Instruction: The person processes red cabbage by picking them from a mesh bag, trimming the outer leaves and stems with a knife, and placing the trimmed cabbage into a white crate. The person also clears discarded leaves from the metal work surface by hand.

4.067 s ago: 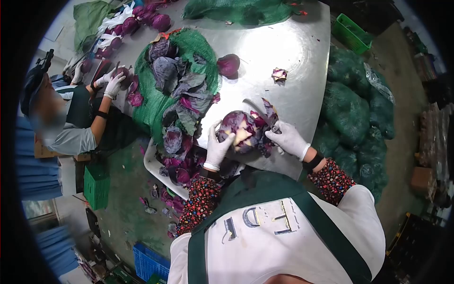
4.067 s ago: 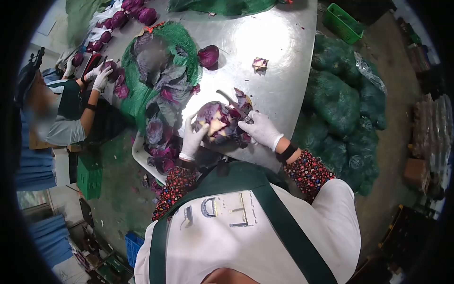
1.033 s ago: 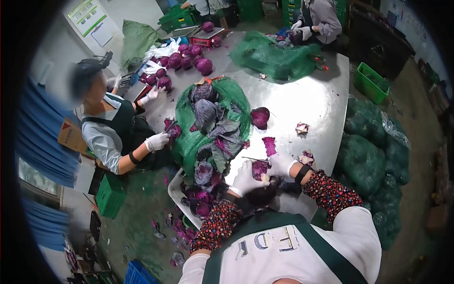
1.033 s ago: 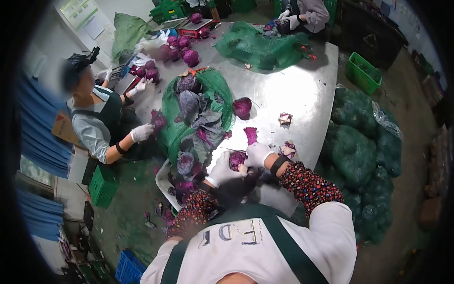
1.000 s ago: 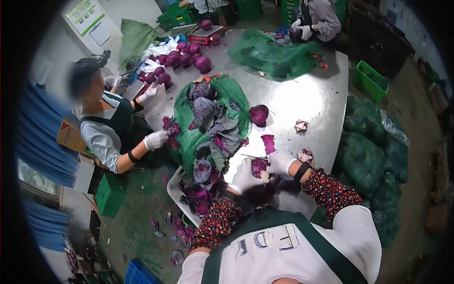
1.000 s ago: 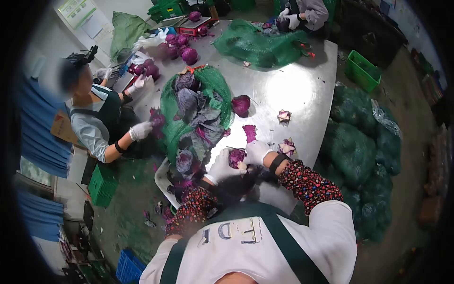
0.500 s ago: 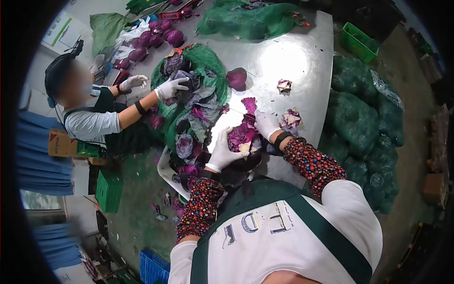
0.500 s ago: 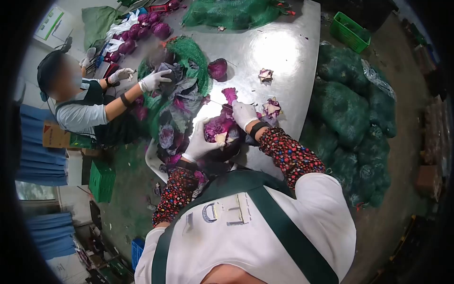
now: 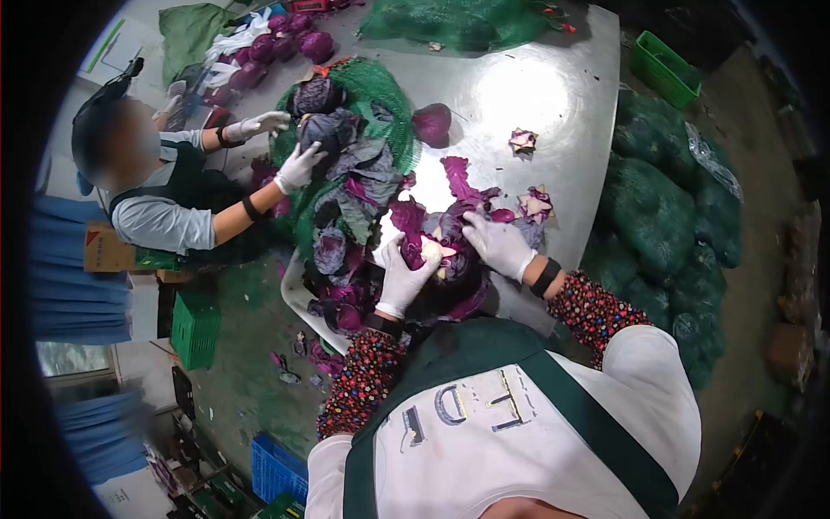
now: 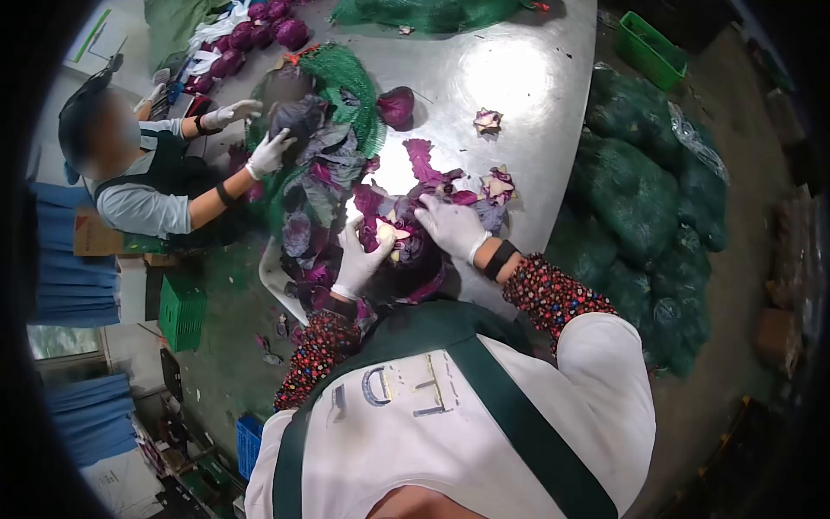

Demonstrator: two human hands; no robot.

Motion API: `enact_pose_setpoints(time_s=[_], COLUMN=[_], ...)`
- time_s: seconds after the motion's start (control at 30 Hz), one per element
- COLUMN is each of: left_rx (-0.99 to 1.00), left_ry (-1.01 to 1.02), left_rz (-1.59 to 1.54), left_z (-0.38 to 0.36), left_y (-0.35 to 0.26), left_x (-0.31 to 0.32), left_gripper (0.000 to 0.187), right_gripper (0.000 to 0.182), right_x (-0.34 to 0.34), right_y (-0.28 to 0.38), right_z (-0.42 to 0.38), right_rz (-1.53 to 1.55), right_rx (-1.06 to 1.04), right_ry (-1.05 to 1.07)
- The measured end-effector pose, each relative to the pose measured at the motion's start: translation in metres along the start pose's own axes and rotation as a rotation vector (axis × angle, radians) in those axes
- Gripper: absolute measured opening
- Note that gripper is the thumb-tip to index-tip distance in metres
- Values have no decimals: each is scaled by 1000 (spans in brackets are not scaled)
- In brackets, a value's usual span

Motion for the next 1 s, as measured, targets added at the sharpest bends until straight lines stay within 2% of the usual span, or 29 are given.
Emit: enact_pose_setpoints(time_s=[0.1, 0.2, 0.3, 0.33, 0.37, 0.43, 0.5, 0.57, 0.6, 0.7, 0.77, 0.83, 0.87, 0.9, 0.97, 1.0], left_rx=[-14, 17, 23, 25, 27, 117, 120, 169, 114, -56, -129, -231, -201, -114, 224, 291], left_ry=[82, 145, 103, 79, 82, 71, 69, 81, 75, 44, -43, -107, -131, -207, -284, -207], left_rz=[-114, 11, 0, -18, -21, 14, 30, -116, -226, -430, -469, -377, -296, -327, -41, 69], left_z=[12, 20, 21, 23, 22, 17, 7, 1, -4, -20, -30, -34, -31, -25, -12, -3], left_y=[-2, -12, -15, -16, -16, -28, -34, -35, -24, 5, 52, 66, 74, 42, -32, -50], left_x=[14, 23, 30, 32, 33, 33, 32, 28, 24, 0, -14, -28, -30, -34, -43, -34], left_gripper=[91, 93, 92, 90, 90, 89, 89, 88, 87, 85, 75, 73, 70, 73, 81, 83], right_gripper=[50, 50, 50, 48, 39, 36, 33, 34, 34, 34, 34, 38, 49, 49, 56, 62], right_x=[7, 8, 4, -5, -5, 10, 18, 27, 29, 56, 78, 74, 50, 39, 18, 14], right_y=[7, 4, 0, 2, 0, -41, -70, -83, -81, -89, -97, -98, -88, -69, -37, -26], right_z=[-15, -9, 3, 9, 11, 33, 45, 50, 48, 51, 58, 64, 59, 57, 49, 40], right_rz=[-77, -130, -161, -139, -244, -492, -519, -472, -502, -581, -450, -451, -228, -223, -276, -106], right_rx=[-3, 18, 44, 47, 22, 54, 38, 50, -48, -82, -120, 100, 346, 342, 274, 292], right_ry=[139, 166, 158, 65, 130, 134, 137, 209, 111, 71, 1, 111, 168, 169, 116, 145])
Point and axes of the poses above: each hand's wrist, its own z-axis towards the middle knuckle, its own x-axis out of the palm, y = z × x, the point moved 10 cm from there along z, towards the middle knuckle, and after that the axes turned 12 degrees about -z, right-handed, at the moved point
